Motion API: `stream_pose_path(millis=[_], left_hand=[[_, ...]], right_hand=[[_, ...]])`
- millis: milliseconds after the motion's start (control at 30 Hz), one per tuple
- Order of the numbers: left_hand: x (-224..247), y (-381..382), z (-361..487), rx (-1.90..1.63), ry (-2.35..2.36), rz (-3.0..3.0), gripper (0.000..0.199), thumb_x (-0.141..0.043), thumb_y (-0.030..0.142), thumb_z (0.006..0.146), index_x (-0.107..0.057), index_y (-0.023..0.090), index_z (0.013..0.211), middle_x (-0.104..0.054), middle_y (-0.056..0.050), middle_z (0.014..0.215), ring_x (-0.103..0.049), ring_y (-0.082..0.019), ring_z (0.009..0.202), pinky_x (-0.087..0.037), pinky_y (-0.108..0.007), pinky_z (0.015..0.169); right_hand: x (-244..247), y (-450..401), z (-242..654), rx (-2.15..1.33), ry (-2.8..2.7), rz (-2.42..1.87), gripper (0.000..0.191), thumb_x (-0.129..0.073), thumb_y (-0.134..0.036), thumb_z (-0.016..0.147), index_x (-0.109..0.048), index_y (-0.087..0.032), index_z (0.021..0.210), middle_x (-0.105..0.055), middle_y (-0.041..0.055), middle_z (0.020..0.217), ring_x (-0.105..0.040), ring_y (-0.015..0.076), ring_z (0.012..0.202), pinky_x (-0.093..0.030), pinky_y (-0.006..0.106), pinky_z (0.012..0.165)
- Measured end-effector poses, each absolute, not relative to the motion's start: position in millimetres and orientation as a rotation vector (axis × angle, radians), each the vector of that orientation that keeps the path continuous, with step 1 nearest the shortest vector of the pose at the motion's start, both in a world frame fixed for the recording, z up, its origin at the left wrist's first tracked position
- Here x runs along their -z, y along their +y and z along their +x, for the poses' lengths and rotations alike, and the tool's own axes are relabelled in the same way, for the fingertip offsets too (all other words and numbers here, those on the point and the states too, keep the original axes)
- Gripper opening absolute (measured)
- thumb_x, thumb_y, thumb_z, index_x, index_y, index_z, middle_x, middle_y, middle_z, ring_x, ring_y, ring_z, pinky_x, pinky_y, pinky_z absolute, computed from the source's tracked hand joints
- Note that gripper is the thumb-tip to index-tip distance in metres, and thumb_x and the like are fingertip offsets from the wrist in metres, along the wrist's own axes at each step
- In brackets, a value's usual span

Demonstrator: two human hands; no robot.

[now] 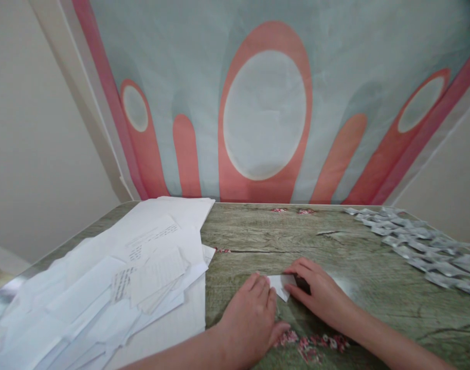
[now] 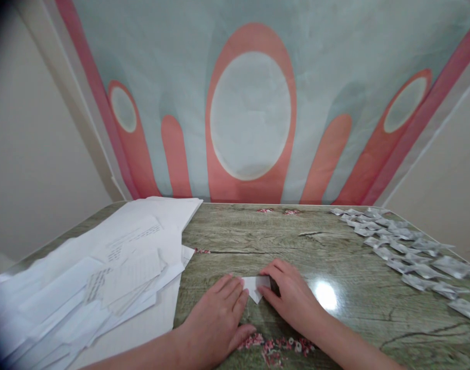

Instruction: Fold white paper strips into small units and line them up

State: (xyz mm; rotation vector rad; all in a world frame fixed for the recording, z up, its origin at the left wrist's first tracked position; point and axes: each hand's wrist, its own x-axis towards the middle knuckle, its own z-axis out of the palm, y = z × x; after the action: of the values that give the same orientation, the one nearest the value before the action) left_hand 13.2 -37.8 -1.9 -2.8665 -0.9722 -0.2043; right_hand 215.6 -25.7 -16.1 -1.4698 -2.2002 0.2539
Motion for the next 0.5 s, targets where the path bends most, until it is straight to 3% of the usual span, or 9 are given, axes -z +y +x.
stream_pose_path(millis=[233,500], left_hand=[[-9,-22,7,0.468,-1.167,-3.06,0.018,-0.043,0.026,0.089,-0.059,0.019,0.093,-0.062,-0.004,0.091,-0.053,-0.019,0.092,-0.037,-0.036,0.088],[-2,-11,3,0.69,-1.367,-3.121,0.019,-0.054,0.024,0.083,-0.055,0.02,0.101,-0.054,-0.004,0.097,-0.049,-0.019,0.093,-0.04,-0.033,0.083]], right_hand=[[12,-27,216,-0.454,-2.171,-1.563,0.012,-0.059,-0.023,0.075,-0.059,-0.021,0.087,-0.058,0.0004,0.084,-0.056,0.0151,0.074,-0.044,0.025,0.066],[7,-32,216,-0.586,-2.124,-1.617,0.007,-0.061,-0.023,0.072,-0.057,-0.02,0.077,-0.058,-0.0001,0.08,-0.055,0.016,0.074,-0.04,0.025,0.063]])
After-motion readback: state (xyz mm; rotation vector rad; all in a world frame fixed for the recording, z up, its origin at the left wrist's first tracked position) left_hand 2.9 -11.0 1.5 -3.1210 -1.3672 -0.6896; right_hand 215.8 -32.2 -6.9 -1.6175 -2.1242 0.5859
